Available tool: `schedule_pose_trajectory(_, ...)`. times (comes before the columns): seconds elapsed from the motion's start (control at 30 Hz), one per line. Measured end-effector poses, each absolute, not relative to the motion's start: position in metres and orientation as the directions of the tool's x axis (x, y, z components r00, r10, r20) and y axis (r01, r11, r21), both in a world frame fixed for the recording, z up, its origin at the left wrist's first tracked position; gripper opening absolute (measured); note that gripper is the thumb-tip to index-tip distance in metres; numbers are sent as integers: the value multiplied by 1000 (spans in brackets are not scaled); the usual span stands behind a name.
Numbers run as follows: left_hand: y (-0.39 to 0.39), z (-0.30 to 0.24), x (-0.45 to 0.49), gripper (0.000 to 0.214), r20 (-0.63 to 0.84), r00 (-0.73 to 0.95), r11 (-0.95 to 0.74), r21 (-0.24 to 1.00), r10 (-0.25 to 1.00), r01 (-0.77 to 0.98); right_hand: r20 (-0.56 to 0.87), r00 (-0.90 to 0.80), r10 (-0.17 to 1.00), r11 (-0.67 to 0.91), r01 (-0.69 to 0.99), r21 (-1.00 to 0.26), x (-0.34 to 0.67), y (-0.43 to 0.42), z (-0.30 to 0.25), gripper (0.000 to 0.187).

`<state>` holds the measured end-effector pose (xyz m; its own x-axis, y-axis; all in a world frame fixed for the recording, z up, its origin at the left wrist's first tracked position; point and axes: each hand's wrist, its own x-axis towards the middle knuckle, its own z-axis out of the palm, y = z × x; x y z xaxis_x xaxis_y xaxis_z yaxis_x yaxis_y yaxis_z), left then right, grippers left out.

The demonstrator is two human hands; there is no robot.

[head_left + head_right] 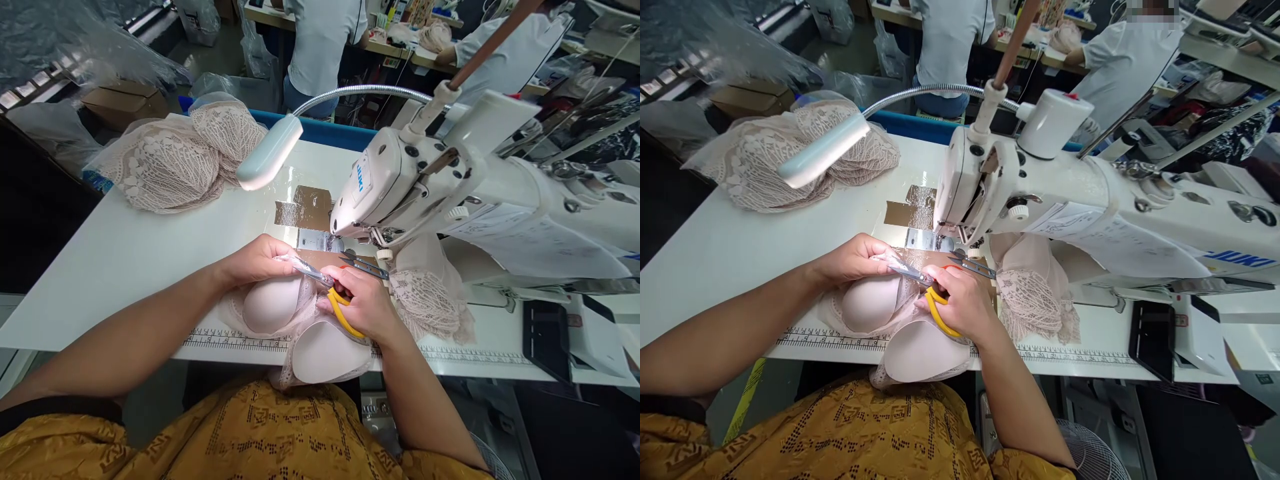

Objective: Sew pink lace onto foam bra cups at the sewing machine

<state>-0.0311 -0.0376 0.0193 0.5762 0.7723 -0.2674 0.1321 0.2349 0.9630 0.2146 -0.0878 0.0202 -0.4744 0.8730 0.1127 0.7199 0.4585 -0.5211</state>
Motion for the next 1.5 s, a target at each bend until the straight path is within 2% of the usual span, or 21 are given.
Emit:
schedule_pose_trajectory(0.5, -41, 23, -30, 27, -281, 571, 247, 959, 771, 137, 215, -482, 849, 523, 716, -463, 220, -90, 11, 22)
schedule_pose_trajectory(0.7, -41, 25, -29, 24, -281, 566, 285, 955, 775, 84, 229, -450, 863, 504, 740, -444, 216, -90, 8, 23)
schedule_pose_trajectory(0.93, -42, 24, -31, 24, -316, 561, 296, 946, 765, 128, 246, -280, 928, 369, 781, -504, 213, -88, 9, 30)
schedule_pose_trajectory(1.07, -38, 24, -32, 25, -309, 558, 261, 951, 770, 167, 257, -325, 910, 412, 774, -481, 216, -86, 11, 40)
schedule_pose_trajectory(1.13, -32, 24, -39, 27, -282, 555, 173, 955, 783, 241, 278, -361, 890, 454, 761, -463, 218, -86, 14, 46)
schedule_pose_trajectory(1.2, -25, 26, -49, 31, -208, 491, -18, 909, 846, 417, 295, -372, 880, 471, 762, -444, 221, -90, 21, 45)
schedule_pose_trajectory(1.27, -20, 31, -61, 36, -41, 371, -227, 727, 928, 648, 286, -370, 884, 465, 763, -450, 228, -99, 32, 42)
schedule_pose_trajectory(1.33, -19, 39, -67, 43, 160, 292, -332, 519, 943, 788, 273, -352, 895, 444, 759, -476, 240, -113, 43, 41)
schedule_pose_trajectory(1.4, -27, 49, -60, 43, 260, 330, -417, 456, 907, 787, 274, -309, 911, 410, 760, -504, 256, -129, 51, 42)
schedule_pose_trajectory(1.47, -43, 58, -40, 37, 243, 473, -529, 475, 847, 704, 282, -238, 929, 357, 776, -519, 274, -147, 53, 42)
schedule_pose_trajectory(1.5, -54, 60, -25, 37, 189, 574, -586, 474, 797, 658, 279, -197, 940, 322, 787, -527, 283, -155, 51, 42)
